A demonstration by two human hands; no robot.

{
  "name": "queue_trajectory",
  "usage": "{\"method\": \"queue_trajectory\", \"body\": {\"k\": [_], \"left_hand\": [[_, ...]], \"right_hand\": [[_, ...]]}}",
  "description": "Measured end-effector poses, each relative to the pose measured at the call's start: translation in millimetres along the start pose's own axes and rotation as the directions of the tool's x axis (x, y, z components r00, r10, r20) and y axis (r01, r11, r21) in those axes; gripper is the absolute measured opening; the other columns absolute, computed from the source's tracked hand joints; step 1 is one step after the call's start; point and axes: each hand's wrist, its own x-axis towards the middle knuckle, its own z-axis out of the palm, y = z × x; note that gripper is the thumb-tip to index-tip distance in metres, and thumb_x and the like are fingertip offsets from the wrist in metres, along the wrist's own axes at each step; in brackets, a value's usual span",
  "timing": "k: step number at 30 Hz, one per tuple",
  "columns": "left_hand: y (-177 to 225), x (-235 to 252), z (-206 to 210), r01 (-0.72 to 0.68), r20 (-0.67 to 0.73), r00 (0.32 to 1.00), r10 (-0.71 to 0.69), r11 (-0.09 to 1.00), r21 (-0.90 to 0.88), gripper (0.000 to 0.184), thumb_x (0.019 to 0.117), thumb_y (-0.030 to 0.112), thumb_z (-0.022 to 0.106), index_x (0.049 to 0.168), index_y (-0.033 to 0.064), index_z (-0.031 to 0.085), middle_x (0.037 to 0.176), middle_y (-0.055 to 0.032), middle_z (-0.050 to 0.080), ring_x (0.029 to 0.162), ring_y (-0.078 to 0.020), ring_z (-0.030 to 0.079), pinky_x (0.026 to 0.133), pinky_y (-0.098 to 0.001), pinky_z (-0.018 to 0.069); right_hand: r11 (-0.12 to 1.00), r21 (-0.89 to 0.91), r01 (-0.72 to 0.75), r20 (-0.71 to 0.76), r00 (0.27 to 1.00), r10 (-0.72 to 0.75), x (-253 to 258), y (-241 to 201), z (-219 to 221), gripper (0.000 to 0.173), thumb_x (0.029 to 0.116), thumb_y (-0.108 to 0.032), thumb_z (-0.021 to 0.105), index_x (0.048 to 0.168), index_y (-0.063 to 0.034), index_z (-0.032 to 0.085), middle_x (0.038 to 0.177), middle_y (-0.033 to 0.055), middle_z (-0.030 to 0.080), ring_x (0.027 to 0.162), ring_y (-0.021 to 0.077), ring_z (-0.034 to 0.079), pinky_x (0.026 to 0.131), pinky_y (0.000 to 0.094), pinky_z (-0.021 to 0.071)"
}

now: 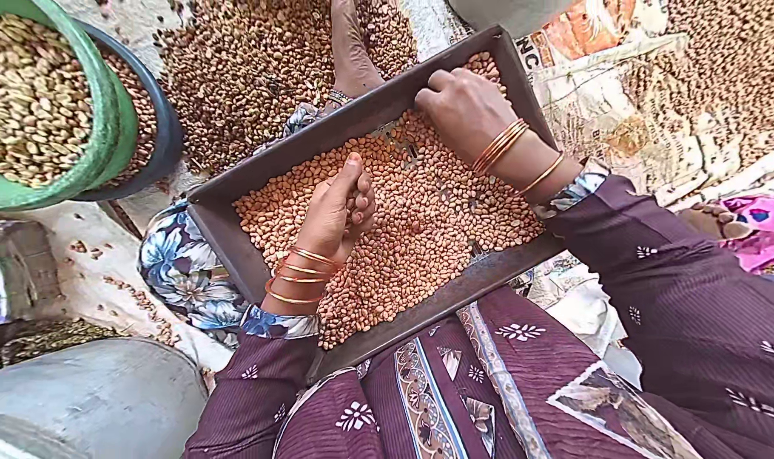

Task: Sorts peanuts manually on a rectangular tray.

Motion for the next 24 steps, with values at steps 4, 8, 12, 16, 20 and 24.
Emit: {"method": "queue_trajectory", "body": {"k": [4,8,12,16,20,24], "left_hand": [[8.0,4.9,0.2,-0.066,-0.057,0.996,0.068,0.997,0.046,0.044,0.1130,0.038,0.033,0.081,0.0188,0.056,0.056,0.0117,0.040,0.042,0.0015,0.032,0.039,-0.0129,0.0267],[15.2,1.0,-12.2,-0.231,-0.071,0.964,0.258,0.935,0.268,0.036,0.1136,0.031,0.034,0.104,0.0136,0.064,0.057,0.0108,0.041,0.041,0.0020,0.033,0.039,-0.0112,0.0286],[22.0,5.8,-16.3,-0.223,-0.030,0.965,0.261,0.873,0.433,0.030,0.1130,0.027,0.039,0.104,0.0125,0.064,0.058,0.0103,0.047,0.042,0.0022,0.036,0.040,-0.0108,0.0294],[20.7,19.1,-16.9,-0.242,0.082,0.927,0.366,0.416,0.877,0.035,0.1099,0.033,0.047,0.093,0.0143,0.071,0.062,0.0072,0.054,0.050,-0.0028,0.046,0.051,-0.0215,0.0377],[14.6,4.0,-10.2,-0.221,0.216,0.922,0.321,-0.020,0.975,0.025,0.1084,0.027,0.053,0.120,0.0080,0.066,0.075,-0.0152,0.066,0.062,-0.0335,0.065,0.057,-0.0519,0.0516],[1.2,12.9,-4.6,-0.114,0.172,0.942,0.287,-0.210,0.971,0.032,0.1083,0.028,0.052,0.129,0.0041,0.059,0.073,-0.0187,0.065,0.066,-0.0428,0.067,0.057,-0.0562,0.0513]], "right_hand": [[0.862,0.374,0.342,-0.097,0.939,-0.331,-5.5,-4.3,1.0,0.018,0.1007,-0.011,0.060,0.108,-0.0083,0.077,0.100,0.0094,0.075,0.090,0.0224,0.072,0.085,0.0433,0.0579],[0.919,0.289,0.267,-0.214,0.954,-0.209,-15.8,6.6,-20.2,0.025,0.1033,-0.008,0.052,0.116,-0.0066,0.074,0.104,0.0139,0.075,0.096,0.0293,0.073,0.088,0.0492,0.0555],[0.927,0.254,0.275,-0.240,0.947,-0.215,-24.3,8.7,-24.8,0.019,0.1012,-0.009,0.057,0.108,-0.0060,0.075,0.100,0.0142,0.074,0.091,0.0291,0.072,0.082,0.0481,0.0566],[0.908,0.291,0.302,-0.261,0.938,-0.228,-24.7,-1.4,-29.3,0.019,0.1031,-0.012,0.056,0.108,-0.0094,0.075,0.101,0.0093,0.074,0.091,0.0234,0.072,0.082,0.0442,0.0567],[0.929,0.336,0.154,-0.288,0.956,-0.054,-11.4,18.4,-23.9,0.022,0.1031,-0.014,0.055,0.112,-0.0121,0.075,0.106,0.0066,0.076,0.099,0.0212,0.073,0.090,0.0468,0.0548],[0.920,0.368,0.136,-0.258,0.965,-0.040,-6.5,26.3,-12.7,0.019,0.0990,-0.008,0.060,0.108,-0.0070,0.076,0.105,0.0136,0.072,0.096,0.0267,0.070,0.089,0.0465,0.0542]]}}
